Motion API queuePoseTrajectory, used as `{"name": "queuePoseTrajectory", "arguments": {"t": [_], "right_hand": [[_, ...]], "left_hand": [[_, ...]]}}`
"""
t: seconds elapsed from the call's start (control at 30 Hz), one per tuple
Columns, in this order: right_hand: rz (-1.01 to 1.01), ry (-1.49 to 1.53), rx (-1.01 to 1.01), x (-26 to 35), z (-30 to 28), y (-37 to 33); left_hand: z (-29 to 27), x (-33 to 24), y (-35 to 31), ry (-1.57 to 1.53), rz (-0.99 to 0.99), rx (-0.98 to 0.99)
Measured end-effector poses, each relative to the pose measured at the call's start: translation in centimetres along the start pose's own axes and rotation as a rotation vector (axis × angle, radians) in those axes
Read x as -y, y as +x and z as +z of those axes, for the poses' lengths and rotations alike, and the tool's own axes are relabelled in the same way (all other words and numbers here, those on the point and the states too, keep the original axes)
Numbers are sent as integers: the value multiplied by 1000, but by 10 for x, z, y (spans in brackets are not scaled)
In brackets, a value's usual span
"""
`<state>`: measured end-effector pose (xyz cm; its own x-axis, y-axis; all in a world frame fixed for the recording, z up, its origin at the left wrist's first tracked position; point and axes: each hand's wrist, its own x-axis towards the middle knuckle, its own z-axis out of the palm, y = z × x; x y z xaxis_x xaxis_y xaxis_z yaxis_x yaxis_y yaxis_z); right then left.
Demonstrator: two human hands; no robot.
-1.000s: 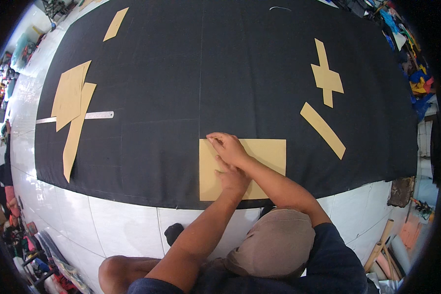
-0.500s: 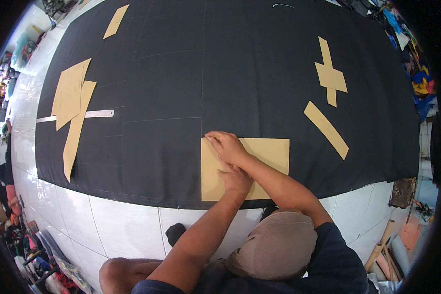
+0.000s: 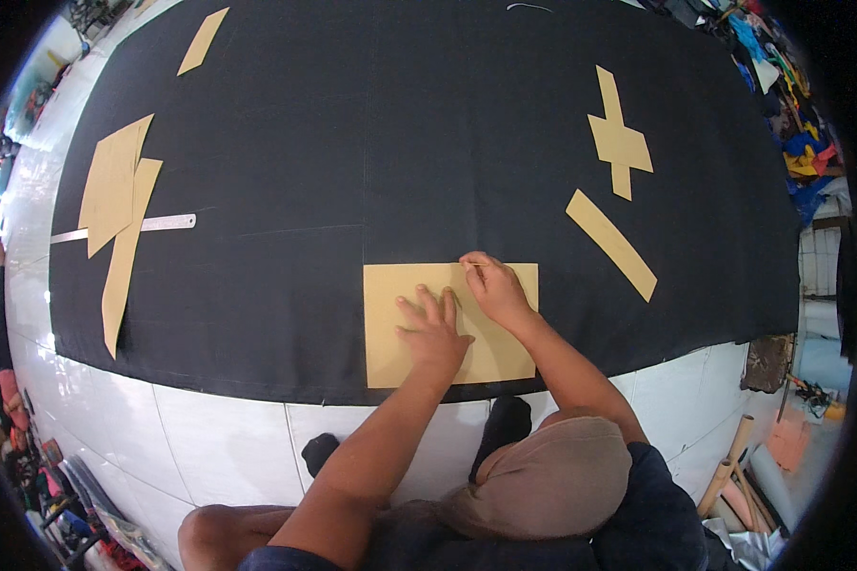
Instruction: The person sits on the floor and uses a pencil to trace the outlines of several cardboard templates onto a large black fabric. The person handles multiple templates of different shapes, positioning them on the fabric and drawing around their edges before moving them aside.
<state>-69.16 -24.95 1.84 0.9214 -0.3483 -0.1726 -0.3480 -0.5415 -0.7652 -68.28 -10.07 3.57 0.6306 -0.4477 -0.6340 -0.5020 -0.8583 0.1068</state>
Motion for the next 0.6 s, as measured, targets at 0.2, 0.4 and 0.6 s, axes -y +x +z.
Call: {"name": "queuePoseTrajectory", "arguments": {"t": [0.2,0.4,0.6], "right_hand": [[-42,17,9,5,17,6],[94,59,-103,-24,-16,-15],[200,88,-229,-61,-45,-30]], "left_hand": [[-1,3,1,21,11,1],[-9,1,-1,0,5,25],[-5,-2,0,14,16,16]]}}
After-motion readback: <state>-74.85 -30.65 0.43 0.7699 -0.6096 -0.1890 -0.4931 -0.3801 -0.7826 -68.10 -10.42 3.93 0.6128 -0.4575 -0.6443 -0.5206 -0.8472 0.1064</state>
